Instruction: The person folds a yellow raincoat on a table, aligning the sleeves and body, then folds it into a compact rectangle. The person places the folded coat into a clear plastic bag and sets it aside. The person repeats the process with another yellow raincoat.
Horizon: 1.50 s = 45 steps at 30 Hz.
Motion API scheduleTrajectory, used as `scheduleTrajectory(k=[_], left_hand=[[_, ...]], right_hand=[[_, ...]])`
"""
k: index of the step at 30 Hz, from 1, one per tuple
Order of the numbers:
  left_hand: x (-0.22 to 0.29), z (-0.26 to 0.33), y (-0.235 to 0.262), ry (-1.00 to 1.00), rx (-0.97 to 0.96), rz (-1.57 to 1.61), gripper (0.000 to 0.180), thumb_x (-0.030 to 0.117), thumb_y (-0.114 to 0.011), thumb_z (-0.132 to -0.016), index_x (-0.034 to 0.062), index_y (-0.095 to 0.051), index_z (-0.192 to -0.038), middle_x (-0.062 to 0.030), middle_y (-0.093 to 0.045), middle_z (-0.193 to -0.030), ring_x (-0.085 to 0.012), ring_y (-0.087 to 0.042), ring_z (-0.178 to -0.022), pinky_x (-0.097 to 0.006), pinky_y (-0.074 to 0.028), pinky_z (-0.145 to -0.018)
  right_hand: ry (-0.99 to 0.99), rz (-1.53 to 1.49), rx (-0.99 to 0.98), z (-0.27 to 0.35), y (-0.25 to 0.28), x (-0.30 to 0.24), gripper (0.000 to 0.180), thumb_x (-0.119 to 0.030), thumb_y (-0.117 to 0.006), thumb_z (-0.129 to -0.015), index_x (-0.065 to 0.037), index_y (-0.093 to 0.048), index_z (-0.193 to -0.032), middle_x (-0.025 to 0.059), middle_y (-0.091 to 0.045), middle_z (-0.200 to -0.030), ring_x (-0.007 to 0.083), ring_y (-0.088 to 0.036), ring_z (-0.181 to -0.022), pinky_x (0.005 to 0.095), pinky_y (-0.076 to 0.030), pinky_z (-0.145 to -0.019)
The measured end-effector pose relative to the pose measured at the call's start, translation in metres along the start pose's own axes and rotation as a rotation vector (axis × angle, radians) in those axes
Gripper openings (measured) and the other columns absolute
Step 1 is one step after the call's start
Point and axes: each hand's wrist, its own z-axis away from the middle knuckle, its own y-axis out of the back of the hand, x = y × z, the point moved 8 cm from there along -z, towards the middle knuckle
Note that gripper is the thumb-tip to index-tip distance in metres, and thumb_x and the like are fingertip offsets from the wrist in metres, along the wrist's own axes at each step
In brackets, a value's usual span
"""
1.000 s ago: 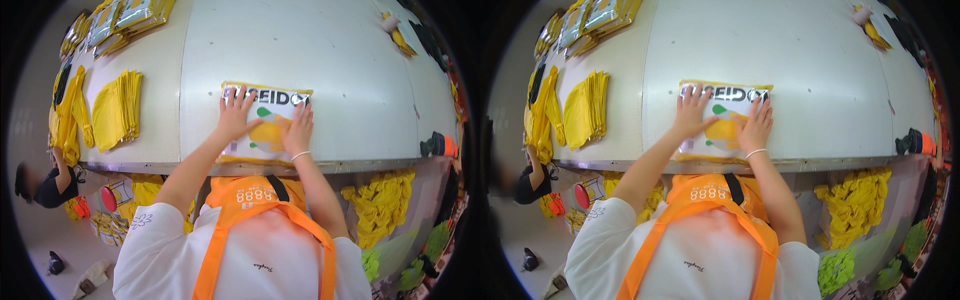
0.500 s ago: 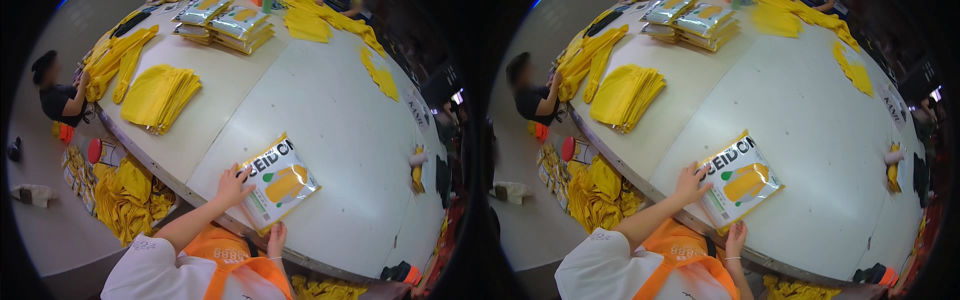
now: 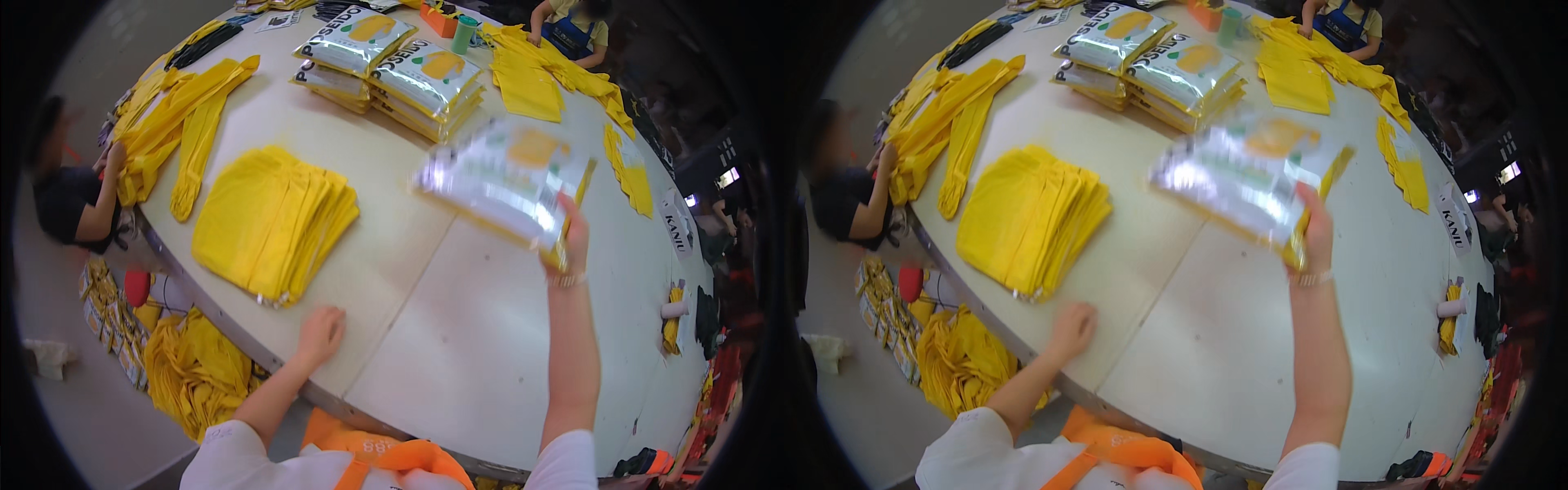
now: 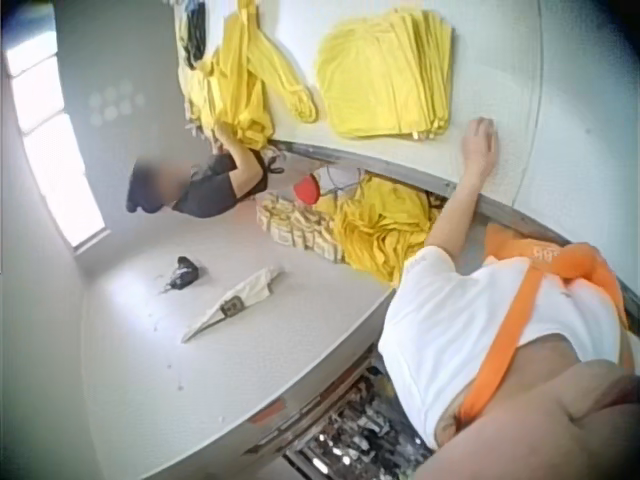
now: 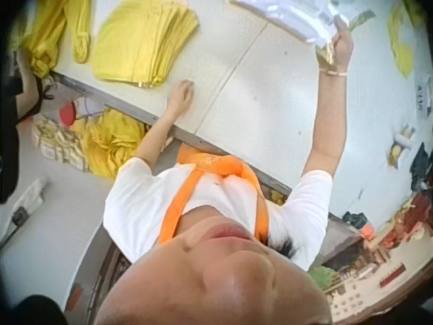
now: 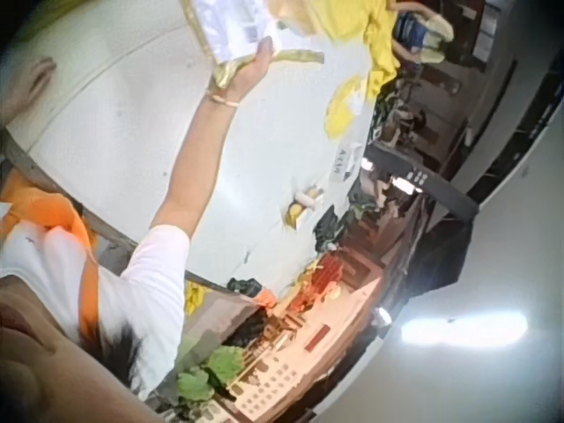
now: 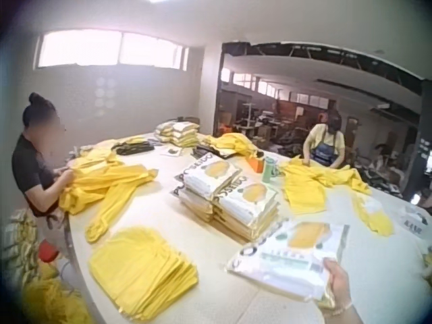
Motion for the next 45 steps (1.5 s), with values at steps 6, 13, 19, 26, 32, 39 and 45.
scheduleTrajectory(k=[6, 13, 19, 26, 32, 39, 45], left_hand=[[-0.02, 0.002, -0.016, -0.038, -0.174, 0.095, 0.024, 0.008, -0.064, -0.074, 0.0098, -0.063, -0.098, -0.0104, -0.059, -0.093, -0.0296, -0.058, -0.083, -0.04, -0.047, -0.071], [-0.025, -0.001, -0.011, -0.053, -0.203, 0.091, 0.024, 0.008, -0.064, -0.071, 0.0145, -0.063, -0.094, -0.0042, -0.058, -0.087, -0.0222, -0.056, -0.075, -0.036, -0.047, -0.065], [-0.021, -0.001, -0.015, -0.077, -0.225, 0.035, 0.028, 0.008, -0.065, -0.067, 0.0161, -0.063, -0.094, -0.0016, -0.056, -0.085, -0.0232, -0.053, -0.072, -0.036, -0.045, -0.063], [-0.024, 0.0, -0.01, -0.042, -0.154, 0.05, 0.022, 0.006, -0.063, -0.07, 0.0138, -0.062, -0.091, -0.0049, -0.056, -0.084, -0.0261, -0.055, -0.075, -0.037, -0.046, -0.064], [-0.011, -0.003, -0.013, -0.026, -0.147, 0.02, 0.014, 0.004, -0.061, -0.075, 0.0092, -0.06, -0.088, -0.0081, -0.056, -0.08, -0.0285, -0.054, -0.077, -0.038, -0.045, -0.068], [0.177, 0.019, -0.115, -0.381, -0.372, 0.321, 0.021, 0.005, -0.061, -0.078, 0.0046, -0.06, -0.099, -0.0121, -0.059, -0.093, -0.0303, -0.056, -0.087, -0.038, -0.045, -0.075], [0.391, 0.162, -0.252, -0.693, -0.651, 0.184, 0.056, 0.019, -0.065, -0.077, 0.0063, -0.046, -0.128, -0.0164, -0.043, -0.133, -0.0341, -0.04, -0.122, -0.047, -0.032, -0.1]], right_hand=[[0.224, 0.324, -0.035, -0.253, -0.074, 0.026, 0.048, -0.037, -0.056, -0.09, -0.001, -0.049, -0.122, 0.0093, -0.06, -0.115, 0.0202, -0.058, -0.107, 0.0331, -0.046, -0.089], [0.372, 1.408, 0.321, -0.375, -0.038, 0.135, 0.053, -0.046, -0.061, -0.082, -0.004, -0.055, -0.114, 0.0181, -0.063, -0.108, 0.0348, -0.059, -0.102, 0.0378, -0.046, -0.087], [0.075, 1.5, 0.154, -0.397, -0.038, 0.118, 0.068, -0.052, -0.053, -0.085, -0.004, -0.043, -0.133, 0.0225, -0.06, -0.114, 0.0326, -0.063, -0.092, 0.0371, -0.049, -0.08], [0.242, 1.203, 0.202, -0.273, -0.015, 0.095, 0.067, -0.043, -0.05, -0.09, -0.001, -0.032, -0.139, 0.013, -0.062, -0.093, 0.023, -0.06, -0.086, 0.032, -0.046, -0.079], [-0.225, 1.073, 0.166, 0.08, 0.155, 0.15, 0.042, -0.02, -0.053, -0.093, -0.005, -0.044, -0.132, 0.0047, -0.061, -0.08, 0.011, -0.056, -0.072, 0.026, -0.047, -0.071], [-0.407, 0.713, 1.004, 0.56, 0.281, 0.164, 0.026, -0.016, -0.053, -0.093, 0.0, -0.058, -0.112, 0.0074, -0.064, -0.081, 0.0129, -0.061, -0.072, 0.026, -0.051, -0.067], [-0.485, 1.017, 1.065, 0.766, 0.319, 0.141, 0.026, -0.016, -0.056, -0.089, -0.002, -0.059, -0.111, 0.0159, -0.065, -0.09, 0.0219, -0.064, -0.076, 0.0317, -0.05, -0.07]])
